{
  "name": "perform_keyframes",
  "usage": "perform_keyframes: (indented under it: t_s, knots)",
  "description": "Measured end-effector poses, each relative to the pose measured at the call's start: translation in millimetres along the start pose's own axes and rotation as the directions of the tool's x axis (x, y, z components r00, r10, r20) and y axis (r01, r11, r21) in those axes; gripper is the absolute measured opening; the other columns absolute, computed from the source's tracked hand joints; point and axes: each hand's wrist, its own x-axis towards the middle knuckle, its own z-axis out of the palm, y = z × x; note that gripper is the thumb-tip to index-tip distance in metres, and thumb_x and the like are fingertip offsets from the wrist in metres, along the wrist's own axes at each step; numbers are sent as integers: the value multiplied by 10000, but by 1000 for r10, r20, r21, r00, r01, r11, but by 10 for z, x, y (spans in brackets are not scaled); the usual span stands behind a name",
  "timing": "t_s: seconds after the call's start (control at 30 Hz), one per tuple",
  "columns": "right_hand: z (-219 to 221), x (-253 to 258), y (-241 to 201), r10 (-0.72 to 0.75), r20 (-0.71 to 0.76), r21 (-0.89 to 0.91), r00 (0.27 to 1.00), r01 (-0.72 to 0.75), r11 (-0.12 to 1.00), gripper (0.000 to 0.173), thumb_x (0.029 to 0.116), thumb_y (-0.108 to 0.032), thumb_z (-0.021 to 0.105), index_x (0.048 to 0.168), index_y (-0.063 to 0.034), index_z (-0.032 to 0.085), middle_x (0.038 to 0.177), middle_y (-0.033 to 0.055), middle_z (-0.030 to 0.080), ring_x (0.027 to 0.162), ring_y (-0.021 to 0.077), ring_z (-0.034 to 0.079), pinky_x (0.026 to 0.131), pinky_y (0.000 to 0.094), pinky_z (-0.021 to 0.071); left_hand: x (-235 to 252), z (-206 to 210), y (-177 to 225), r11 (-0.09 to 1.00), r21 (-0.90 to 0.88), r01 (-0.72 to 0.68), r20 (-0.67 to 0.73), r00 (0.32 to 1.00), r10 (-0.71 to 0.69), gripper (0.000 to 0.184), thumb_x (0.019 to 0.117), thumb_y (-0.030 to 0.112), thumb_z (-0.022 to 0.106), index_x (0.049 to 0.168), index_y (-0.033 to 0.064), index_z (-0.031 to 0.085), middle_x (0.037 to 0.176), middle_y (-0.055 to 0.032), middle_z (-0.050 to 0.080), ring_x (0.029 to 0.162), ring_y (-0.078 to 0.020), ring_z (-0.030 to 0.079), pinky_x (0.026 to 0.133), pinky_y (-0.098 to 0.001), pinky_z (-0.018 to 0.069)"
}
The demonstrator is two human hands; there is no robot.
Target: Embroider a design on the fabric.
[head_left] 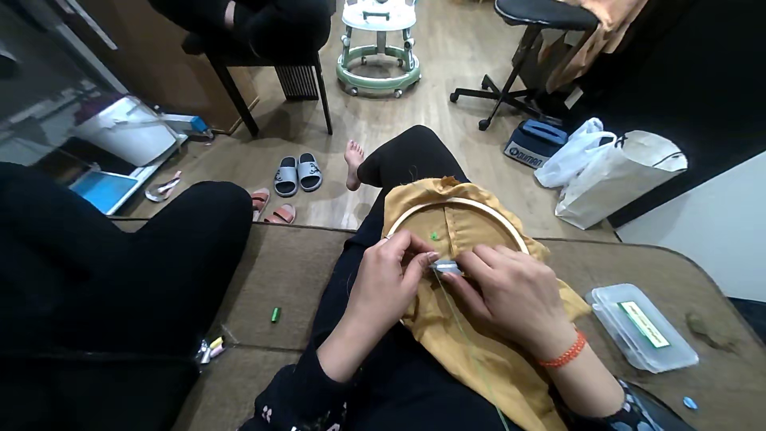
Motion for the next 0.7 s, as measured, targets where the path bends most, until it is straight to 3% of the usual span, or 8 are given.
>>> perform_keyframes:
  t_s: [0.13, 0.27, 0.33, 0.4, 0.47, 0.5, 0.6, 0.7]
  knots:
    - [-46, -6, 16, 18, -8, 10, 1000, -17, 1000, 457, 1017, -458, 415, 778, -141, 641, 658, 15, 545, 575, 223, 561, 445, 368, 389, 3, -25, 17, 1000, -6, 14, -6, 1000, -14, 54, 958, 189, 715, 978, 141, 703, 858, 63, 703, 725, -15, 663, 642, -197, 573]
    - [-363, -122, 191, 186, -60, -7, 981, -187, 982, 548, 1032, -508, 397, 979, -47, 689, 800, 121, 661, 642, 315, 652, 459, 476, 463, -17, -176, -4, 1000, 14, -27, -17, 999, 28, 67, 951, 207, 708, 973, 145, 721, 901, 77, 720, 800, -10, 688, 727, -209, 599]
    - [-539, -283, 394, 339, -82, -10, 937, -341, 940, 607, 1051, -505, 384, 1108, 20, 684, 902, 208, 695, 725, 393, 682, 538, 566, 497, -65, -300, -103, 995, 55, -89, 31, 996, 88, 103, 932, 271, 718, 974, 182, 745, 981, 99, 728, 919, -11, 690, 821, -238, 600]
    - [-636, -496, 652, 520, -69, -14, 852, -522, 853, 658, 1050, -535, 364, 1165, 41, 659, 918, 255, 675, 741, 443, 656, 582, 633, 469, -139, -409, -222, 999, 29, -41, 71, 997, 38, 253, 887, 349, 745, 1085, 192, 754, 1161, 68, 706, 1110, -63, 657, 925, -308, 584]
    - [-629, -790, 914, 662, 31, -68, 749, -659, 749, 631, 1053, -519, 379, 1199, 37, 640, 921, 302, 659, 775, 521, 645, 619, 715, 449, -216, -448, -303, 974, -103, 203, -2, 979, -204, 481, 854, 334, 772, 1279, 142, 654, 1374, -27, 592, 1271, -169, 577, 997, -411, 552]
    - [-587, -957, 1021, 719, 126, -92, 684, -713, 695, 568, 1069, -451, 414, 1206, 56, 629, 967, 342, 653, 846, 567, 646, 669, 758, 446, -233, -437, -352, 934, -160, 320, -43, 943, -331, 557, 855, 310, 772, 1349, 134, 583, 1411, -50, 557, 1290, -199, 557, 1011, -436, 533]
    - [-319, -1410, 1252, 797, 446, -190, 406, -827, 528, 444, 1089, -275, 474, 1262, 118, 586, 1156, 387, 621, 1084, 580, 615, 891, 752, 447, -213, -336, -437, 789, -298, 537, 100, 840, -534, 610, 933, 249, 733, 1446, 71, 455, 1300, -119, 615, 1125, -209, 652, 938, -411, 565]
    - [-128, -1716, 1300, 744, 607, -185, 280, -860, 475, 445, 1036, -197, 584, 1351, 113, 528, 1163, 390, 630, 1111, 575, 613, 953, 729, 444, -95, -263, -353, 636, -379, 672, 374, 740, -559, 551, 965, 252, 688, 1412, 32, 452, 1071, -111, 713, 932, -178, 722, 854, -362, 606]
